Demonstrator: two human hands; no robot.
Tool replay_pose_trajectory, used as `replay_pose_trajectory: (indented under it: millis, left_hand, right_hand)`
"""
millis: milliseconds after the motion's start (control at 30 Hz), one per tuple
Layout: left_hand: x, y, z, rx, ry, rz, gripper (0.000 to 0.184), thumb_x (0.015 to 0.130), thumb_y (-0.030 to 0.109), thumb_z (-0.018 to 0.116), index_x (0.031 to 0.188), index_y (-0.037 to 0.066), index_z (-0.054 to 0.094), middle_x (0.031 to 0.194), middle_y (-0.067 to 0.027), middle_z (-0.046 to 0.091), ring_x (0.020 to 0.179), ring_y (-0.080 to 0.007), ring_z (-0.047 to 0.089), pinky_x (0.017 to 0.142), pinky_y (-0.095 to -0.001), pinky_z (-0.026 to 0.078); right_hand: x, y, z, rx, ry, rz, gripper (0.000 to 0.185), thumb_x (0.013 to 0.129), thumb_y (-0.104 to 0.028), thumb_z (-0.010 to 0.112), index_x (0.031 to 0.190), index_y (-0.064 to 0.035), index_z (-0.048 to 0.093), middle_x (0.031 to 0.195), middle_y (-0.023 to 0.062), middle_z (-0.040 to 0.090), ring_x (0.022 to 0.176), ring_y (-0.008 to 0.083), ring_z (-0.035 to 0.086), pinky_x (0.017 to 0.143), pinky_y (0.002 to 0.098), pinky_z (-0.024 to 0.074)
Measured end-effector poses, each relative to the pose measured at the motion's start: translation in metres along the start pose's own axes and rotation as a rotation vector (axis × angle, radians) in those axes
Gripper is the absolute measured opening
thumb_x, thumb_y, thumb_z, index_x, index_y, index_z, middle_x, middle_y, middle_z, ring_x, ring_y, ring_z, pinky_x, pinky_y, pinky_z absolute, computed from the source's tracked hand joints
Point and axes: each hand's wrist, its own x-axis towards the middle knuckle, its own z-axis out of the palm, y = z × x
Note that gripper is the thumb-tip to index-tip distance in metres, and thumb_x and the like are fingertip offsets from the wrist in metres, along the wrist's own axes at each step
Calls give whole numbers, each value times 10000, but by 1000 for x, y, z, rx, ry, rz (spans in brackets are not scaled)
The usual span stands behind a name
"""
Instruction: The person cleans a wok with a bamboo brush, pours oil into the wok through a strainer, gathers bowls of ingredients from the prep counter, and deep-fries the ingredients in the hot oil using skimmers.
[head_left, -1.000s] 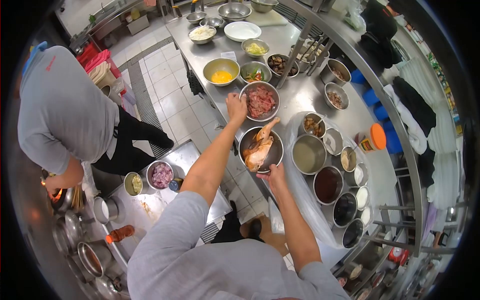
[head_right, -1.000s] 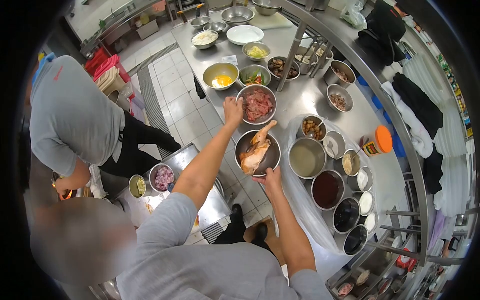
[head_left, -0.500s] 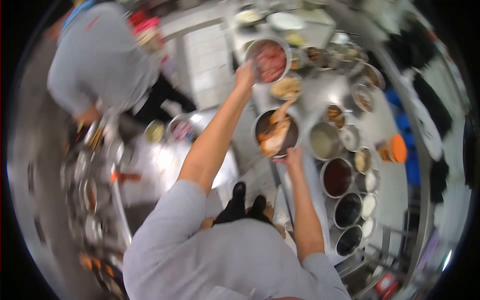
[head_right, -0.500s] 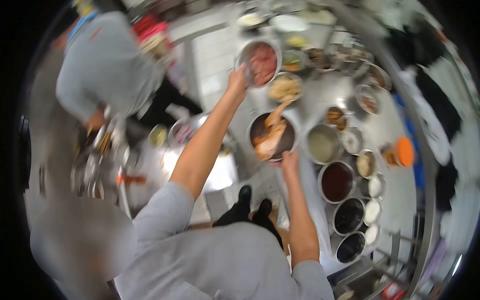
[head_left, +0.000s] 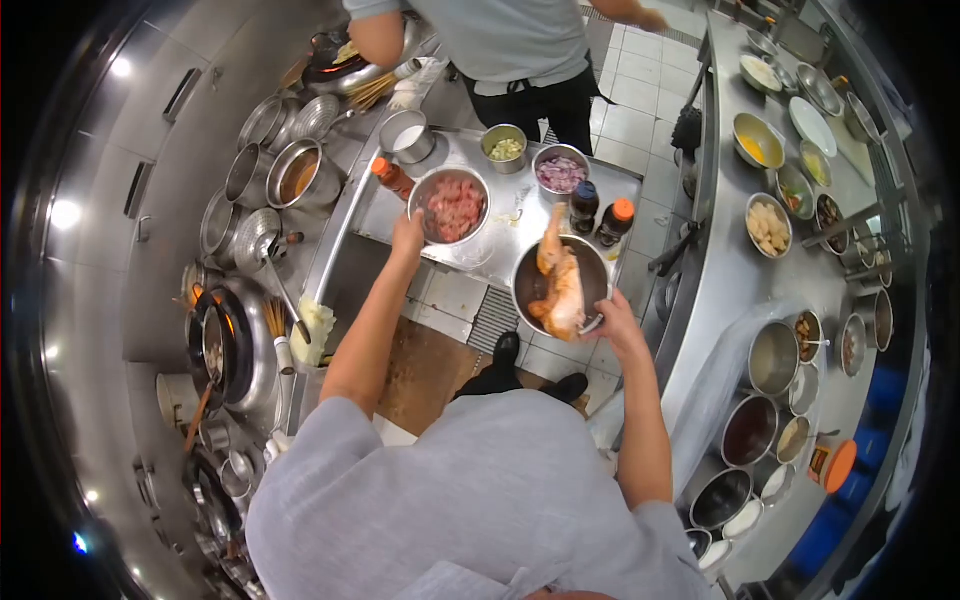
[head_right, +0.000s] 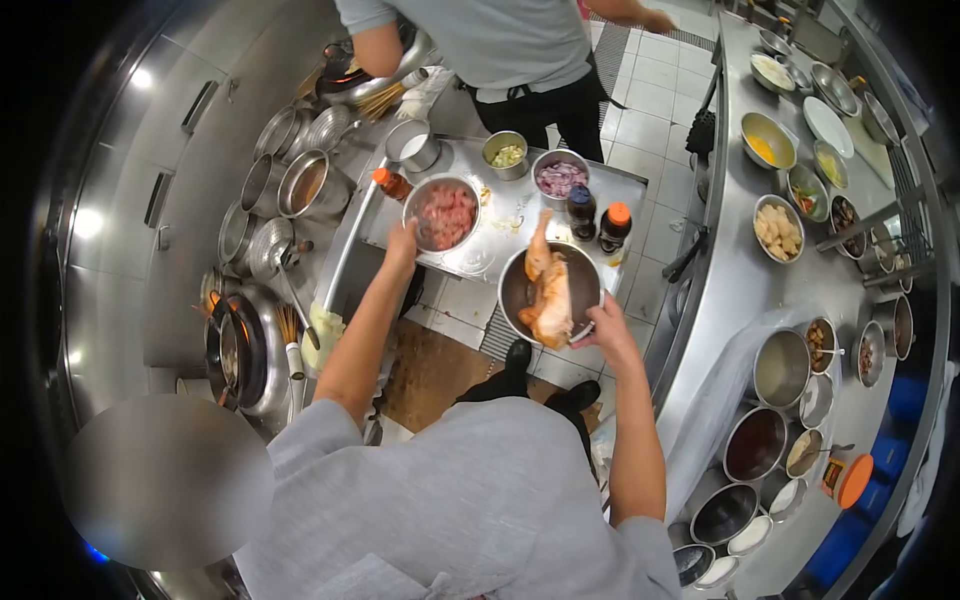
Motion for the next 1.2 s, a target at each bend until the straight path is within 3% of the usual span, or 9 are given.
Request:
replay_pose_trajectory:
  millis: [233, 267, 300, 400, 467, 600, 767, 1033, 1200]
  left_hand:
    - [124, -216, -31, 592, -61, 214, 418, 940, 424, 422, 1053, 98, 658, 944, -274, 643, 852, -422, 634, 792, -518, 501]
    - [122, -194, -34, 872, -188, 141, 341, 941, 406, 438, 1028, 168, 667, 941, -242, 648, 870, -396, 640, 776, -502, 510]
    - [123, -183, -37, 780, -290, 72, 305, 936, 383, 469, 1052, 172, 656, 923, -201, 657, 859, -354, 655, 712, -489, 524]
    - [109, -166, -47, 7, -220, -336, 356, 833, 333, 693, 1037, 56, 602, 866, -53, 676, 629, -174, 609, 456, -292, 429]
    - [81, -139, -57, 118, -209, -255, 369, 854, 363, 662, 968, 17, 601, 849, -75, 673, 536, -143, 541, 397, -272, 364]
    - [74, -179, -94, 50, -190, -101, 304, 885, 312, 613, 1047, 55, 606, 772, -42, 575, 489, -117, 458, 383, -258, 368]
    - [0, -199, -135, -15, -138, -133, 309, 875, 182, 581, 1176, 123, 548, 800, -42, 554, 498, -109, 481, 370, -262, 404]
    - [-176, -236, -185, 335, -457, -226, 382, 880, 299, 665, 1120, 31, 538, 781, -33, 553, 514, -85, 515, 359, -240, 425]
    - [-224, -333, -228, 594, -555, -43, 332, 890, 250, 628, 1093, -11, 612, 973, -147, 669, 843, -247, 633, 688, -384, 529]
  right_hand:
    - [154, 69, 91, -1, 59, 35, 486, 861, -80, 483, 1328, -22, 359, 1138, 193, 557, 870, 322, 663, 578, 376, 626]
    - [215, 137, 64, -263, -304, -295, 459, 872, -120, 520, 1294, 0, 383, 1151, 208, 544, 887, 333, 658, 604, 417, 626]
    - [224, 134, 80, 261, -79, 188, 474, 878, -144, 558, 1282, 18, 370, 1170, 224, 520, 844, 344, 662, 611, 447, 620]
    - [188, 110, 100, 139, -62, 28, 728, 930, -309, 583, 1475, -89, 152, 1399, 228, 400, 868, 394, 665, 649, 465, 603]
    - [153, 83, 96, -88, 129, 21, 461, 950, -292, 535, 1351, -96, 418, 1140, 155, 593, 754, 242, 678, 550, 350, 574]
    - [82, 62, 0, 91, 565, -286, 262, 963, -289, 487, 1124, -86, 533, 719, 39, 594, 526, 132, 596, 423, 292, 504]
    - [47, -43, -170, 301, 1063, -536, 214, 976, -231, 462, 1141, -96, 443, 870, 101, 541, 574, 226, 576, 451, 384, 530]
    - [87, -128, -333, 518, 1113, -390, 351, 948, -204, 475, 1253, -55, 385, 994, 153, 548, 710, 289, 611, 552, 459, 571]
    - [81, -117, -315, 583, 1002, -563, 330, 936, -167, 482, 1187, 42, 438, 986, 190, 581, 730, 315, 651, 541, 438, 594]
